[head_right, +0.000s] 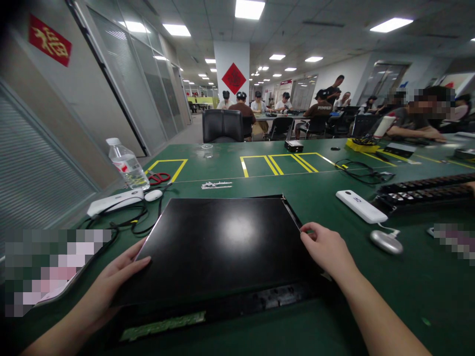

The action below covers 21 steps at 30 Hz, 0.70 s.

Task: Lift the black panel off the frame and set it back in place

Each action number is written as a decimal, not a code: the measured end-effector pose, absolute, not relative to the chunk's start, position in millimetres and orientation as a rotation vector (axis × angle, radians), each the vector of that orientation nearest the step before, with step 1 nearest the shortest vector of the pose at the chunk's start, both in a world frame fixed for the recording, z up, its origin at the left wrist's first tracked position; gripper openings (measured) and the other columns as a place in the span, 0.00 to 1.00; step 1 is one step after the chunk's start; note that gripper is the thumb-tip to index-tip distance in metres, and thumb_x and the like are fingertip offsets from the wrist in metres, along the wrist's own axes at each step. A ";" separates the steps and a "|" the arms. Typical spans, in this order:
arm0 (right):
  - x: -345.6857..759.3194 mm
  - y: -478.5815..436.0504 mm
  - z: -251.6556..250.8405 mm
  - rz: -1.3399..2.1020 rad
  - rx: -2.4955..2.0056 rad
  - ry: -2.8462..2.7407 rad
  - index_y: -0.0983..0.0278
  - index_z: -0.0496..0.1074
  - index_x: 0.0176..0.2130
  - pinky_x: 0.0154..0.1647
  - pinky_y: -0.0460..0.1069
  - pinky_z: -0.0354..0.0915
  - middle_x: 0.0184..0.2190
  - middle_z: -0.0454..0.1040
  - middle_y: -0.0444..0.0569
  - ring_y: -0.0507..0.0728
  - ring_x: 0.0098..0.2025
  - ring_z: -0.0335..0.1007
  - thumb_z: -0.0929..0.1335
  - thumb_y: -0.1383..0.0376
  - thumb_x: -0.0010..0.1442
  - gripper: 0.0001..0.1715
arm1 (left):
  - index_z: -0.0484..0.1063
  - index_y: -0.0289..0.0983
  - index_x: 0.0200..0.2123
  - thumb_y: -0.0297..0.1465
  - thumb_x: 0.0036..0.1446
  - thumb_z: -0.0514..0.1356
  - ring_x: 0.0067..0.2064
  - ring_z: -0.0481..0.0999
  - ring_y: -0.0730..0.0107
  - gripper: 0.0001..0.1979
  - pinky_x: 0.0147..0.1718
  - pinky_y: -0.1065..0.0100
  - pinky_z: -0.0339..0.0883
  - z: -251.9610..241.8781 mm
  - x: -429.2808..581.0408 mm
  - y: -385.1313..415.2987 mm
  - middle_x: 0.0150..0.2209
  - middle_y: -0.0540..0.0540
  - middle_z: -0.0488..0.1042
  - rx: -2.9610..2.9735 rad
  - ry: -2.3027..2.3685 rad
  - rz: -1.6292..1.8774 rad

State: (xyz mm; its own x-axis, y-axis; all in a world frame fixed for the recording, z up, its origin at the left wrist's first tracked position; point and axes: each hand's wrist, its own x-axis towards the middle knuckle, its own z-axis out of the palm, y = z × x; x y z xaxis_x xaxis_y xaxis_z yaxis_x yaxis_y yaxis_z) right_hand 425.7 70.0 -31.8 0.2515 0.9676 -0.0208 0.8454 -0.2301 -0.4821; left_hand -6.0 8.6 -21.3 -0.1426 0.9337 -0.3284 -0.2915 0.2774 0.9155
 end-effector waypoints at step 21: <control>421.8 69.0 -31.1 0.303 -2.192 -1.737 0.56 0.79 0.37 0.31 0.50 0.61 0.29 0.80 0.46 0.59 0.32 0.75 0.63 0.55 0.58 0.17 | 0.70 0.41 0.63 0.33 0.45 0.74 0.50 0.82 0.44 0.40 0.49 0.57 0.76 -21.9 -1.3 7.1 0.52 0.40 0.82 0.701 1.241 1.278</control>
State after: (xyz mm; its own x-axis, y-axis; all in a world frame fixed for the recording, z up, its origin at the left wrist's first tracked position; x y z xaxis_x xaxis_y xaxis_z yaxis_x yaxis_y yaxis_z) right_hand 421.8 69.0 -31.1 0.2354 0.9712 0.0356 0.9016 -0.2045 -0.3812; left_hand -1.3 7.1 -21.9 -0.1578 0.9458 -0.2838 -0.3113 0.2251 0.9233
